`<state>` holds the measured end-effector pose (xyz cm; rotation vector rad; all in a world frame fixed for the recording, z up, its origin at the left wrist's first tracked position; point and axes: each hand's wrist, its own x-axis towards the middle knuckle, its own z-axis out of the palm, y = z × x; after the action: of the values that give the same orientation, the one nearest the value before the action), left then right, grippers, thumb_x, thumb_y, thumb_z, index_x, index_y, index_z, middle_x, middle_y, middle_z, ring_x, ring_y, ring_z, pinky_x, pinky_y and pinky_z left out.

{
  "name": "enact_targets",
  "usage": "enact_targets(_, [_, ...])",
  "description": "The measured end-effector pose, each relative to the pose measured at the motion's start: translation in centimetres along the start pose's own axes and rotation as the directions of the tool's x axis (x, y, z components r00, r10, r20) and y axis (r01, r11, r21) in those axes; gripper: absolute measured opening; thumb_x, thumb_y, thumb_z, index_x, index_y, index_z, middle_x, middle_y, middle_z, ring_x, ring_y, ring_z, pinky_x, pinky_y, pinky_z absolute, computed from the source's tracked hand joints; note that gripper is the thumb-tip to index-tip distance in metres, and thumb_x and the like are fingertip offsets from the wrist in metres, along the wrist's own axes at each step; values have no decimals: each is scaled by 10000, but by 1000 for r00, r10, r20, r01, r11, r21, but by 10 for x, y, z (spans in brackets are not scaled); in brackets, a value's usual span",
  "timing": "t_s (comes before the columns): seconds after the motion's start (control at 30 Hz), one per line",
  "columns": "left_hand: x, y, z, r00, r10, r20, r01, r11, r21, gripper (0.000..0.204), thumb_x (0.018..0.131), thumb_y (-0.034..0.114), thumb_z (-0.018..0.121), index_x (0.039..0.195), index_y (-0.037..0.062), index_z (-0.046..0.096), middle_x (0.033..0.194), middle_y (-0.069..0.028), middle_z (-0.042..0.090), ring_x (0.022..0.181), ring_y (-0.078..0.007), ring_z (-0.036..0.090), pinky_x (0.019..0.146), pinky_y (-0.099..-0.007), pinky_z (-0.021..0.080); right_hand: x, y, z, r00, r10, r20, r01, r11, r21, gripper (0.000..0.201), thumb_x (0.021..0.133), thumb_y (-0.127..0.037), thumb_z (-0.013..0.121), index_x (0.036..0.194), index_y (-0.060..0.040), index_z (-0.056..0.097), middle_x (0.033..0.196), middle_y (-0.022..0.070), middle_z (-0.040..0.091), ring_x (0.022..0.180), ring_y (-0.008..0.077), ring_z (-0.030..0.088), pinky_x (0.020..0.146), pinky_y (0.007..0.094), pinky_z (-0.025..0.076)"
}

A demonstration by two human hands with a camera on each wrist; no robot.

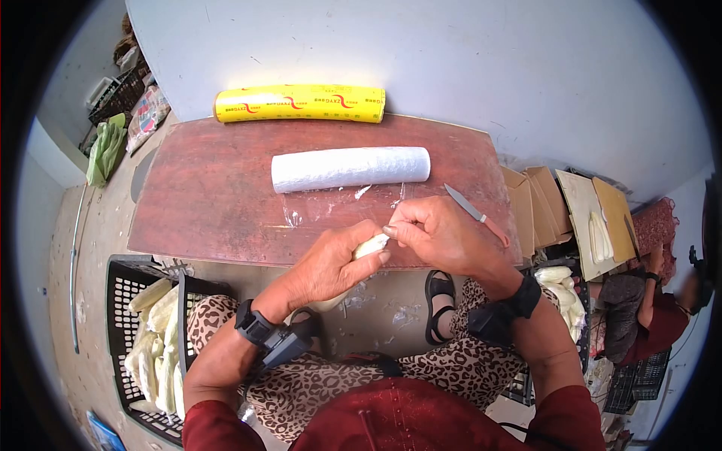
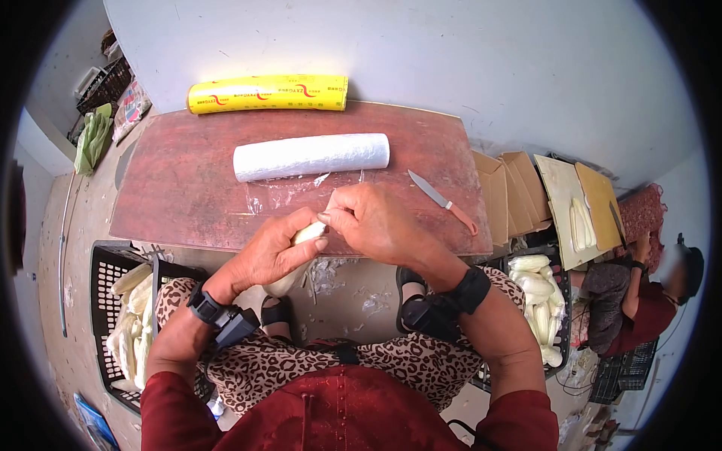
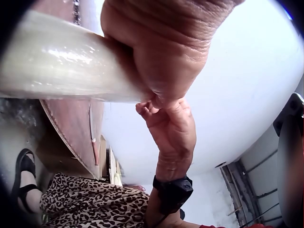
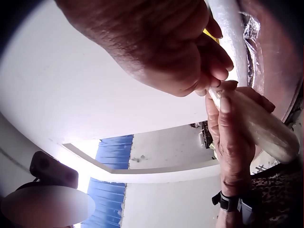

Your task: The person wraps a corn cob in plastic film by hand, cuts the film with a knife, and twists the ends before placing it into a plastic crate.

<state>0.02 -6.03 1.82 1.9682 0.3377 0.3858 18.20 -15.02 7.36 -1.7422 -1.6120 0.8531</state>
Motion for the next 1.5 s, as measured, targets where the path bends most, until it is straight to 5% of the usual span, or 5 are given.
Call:
enact_targets(0.43, [2, -24, 7, 991, -36, 125, 78, 935, -346, 211, 930, 240, 610, 1054, 73, 575, 859, -9, 559, 819, -99, 511, 712, -287, 439, 0, 1, -1, 998, -59, 29, 62, 993, -101, 128, 875, -121, 632, 832, -1, 623, 689, 96, 608, 620, 154, 548, 594, 325, 437])
enact_targets(0.93, [6, -11, 7, 979, -145, 146, 205, 744, -636, 291, 994, 306, 547, 979, 32, 642, 898, -25, 647, 871, -103, 597, 816, -264, 478, 0, 1, -2, 963, -268, -7, 266, 958, -106, 33, 837, -46, 622, 840, -14, 620, 751, 129, 640, 697, 268, 634, 635, 353, 479])
enact_targets(1.03, [6, -10, 5, 977, -162, 138, 213, 713, -668, 255, 996, 253, 532, 963, 24, 638, 869, -37, 646, 835, -115, 606, 790, -271, 490, 1, 4, -2, 954, -288, -83, 279, 955, -99, 28, 841, -38, 622, 834, -11, 617, 727, 112, 628, 683, 218, 631, 633, 337, 478])
enact_targets(1.33, [2, -10, -1, 976, -211, 48, 202, 808, -553, 241, 969, 182, 501, 908, -11, 632, 837, -74, 647, 811, -154, 618, 786, -301, 499, 8, 16, -6, 990, 0, -141, 43, 952, 302, 276, 949, -254, 614, 891, 15, 604, 763, 49, 614, 718, 107, 549, 626, 285, 445])
enact_targets(1.5, [0, -12, -1, 982, -177, 59, 183, 846, -501, 264, 979, 183, 494, 849, 5, 639, 799, -49, 652, 797, -125, 606, 780, -284, 487, 4, 9, -5, 999, 16, 48, -18, 999, 43, 317, 979, -313, 568, 948, -2, 615, 764, 24, 600, 752, 84, 559, 651, 272, 449])
